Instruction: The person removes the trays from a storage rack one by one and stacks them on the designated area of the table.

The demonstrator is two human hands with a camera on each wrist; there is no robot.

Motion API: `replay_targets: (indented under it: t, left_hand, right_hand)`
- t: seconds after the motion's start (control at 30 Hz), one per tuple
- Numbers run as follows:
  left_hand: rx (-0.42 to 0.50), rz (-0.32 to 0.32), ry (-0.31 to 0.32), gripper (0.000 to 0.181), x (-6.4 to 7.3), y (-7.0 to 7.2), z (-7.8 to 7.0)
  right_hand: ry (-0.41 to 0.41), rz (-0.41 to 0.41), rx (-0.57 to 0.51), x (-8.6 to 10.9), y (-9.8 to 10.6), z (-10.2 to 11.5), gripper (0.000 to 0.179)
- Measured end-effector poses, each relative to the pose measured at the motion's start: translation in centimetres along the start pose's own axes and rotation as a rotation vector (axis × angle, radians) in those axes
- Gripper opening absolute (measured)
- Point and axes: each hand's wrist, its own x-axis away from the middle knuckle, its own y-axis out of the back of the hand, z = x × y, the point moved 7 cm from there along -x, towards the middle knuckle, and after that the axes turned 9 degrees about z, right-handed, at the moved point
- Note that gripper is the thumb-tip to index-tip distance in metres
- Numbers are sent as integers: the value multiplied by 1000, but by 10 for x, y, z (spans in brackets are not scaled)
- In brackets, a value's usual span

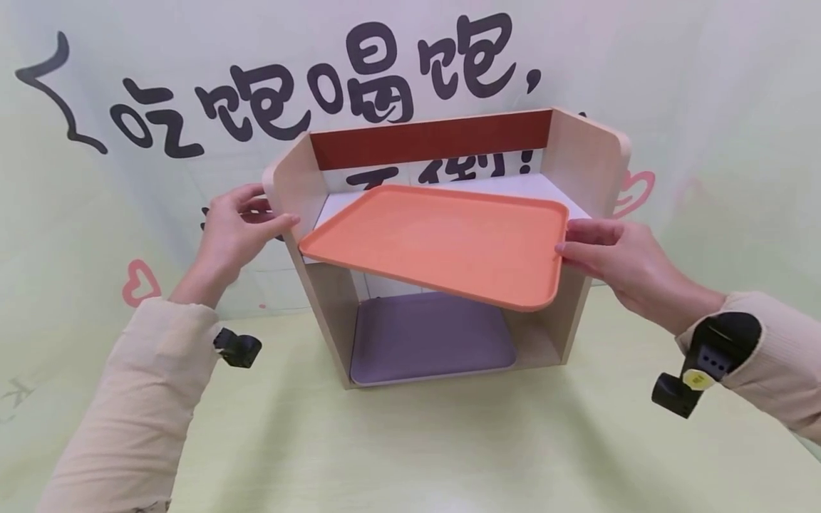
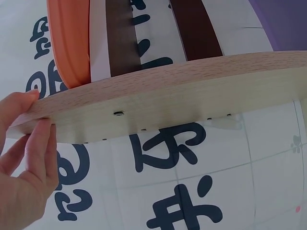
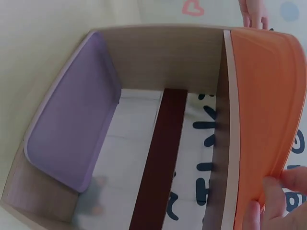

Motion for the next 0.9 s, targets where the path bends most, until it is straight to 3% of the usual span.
replay_targets:
  t: [0.1, 0.23, 0.3, 0.53, 0.67, 0.9]
  left_hand:
    - [9, 4, 12, 61, 0, 0, 0]
    - [12, 6, 19, 63, -2, -2, -1]
    - [9, 2, 21, 63, -2, -2, -2]
    - [0, -2, 20, 60, 1, -2, -2]
    - [-6, -6, 15, 58, 1, -2, -1]
    - [-6, -12, 9, 59, 1, 1, -2]
  right_hand:
    - [51, -18, 62, -2, 2, 1, 65]
    - [92, -90, 262, -6, 8, 3, 61]
    - [95, -100, 302, -12, 11, 4, 62]
    - [5, 16, 399, -29, 18, 3, 72]
    - [-44, 60, 396, -33, 18, 0, 71]
    - [-73, 77, 252, -36, 17, 0, 66]
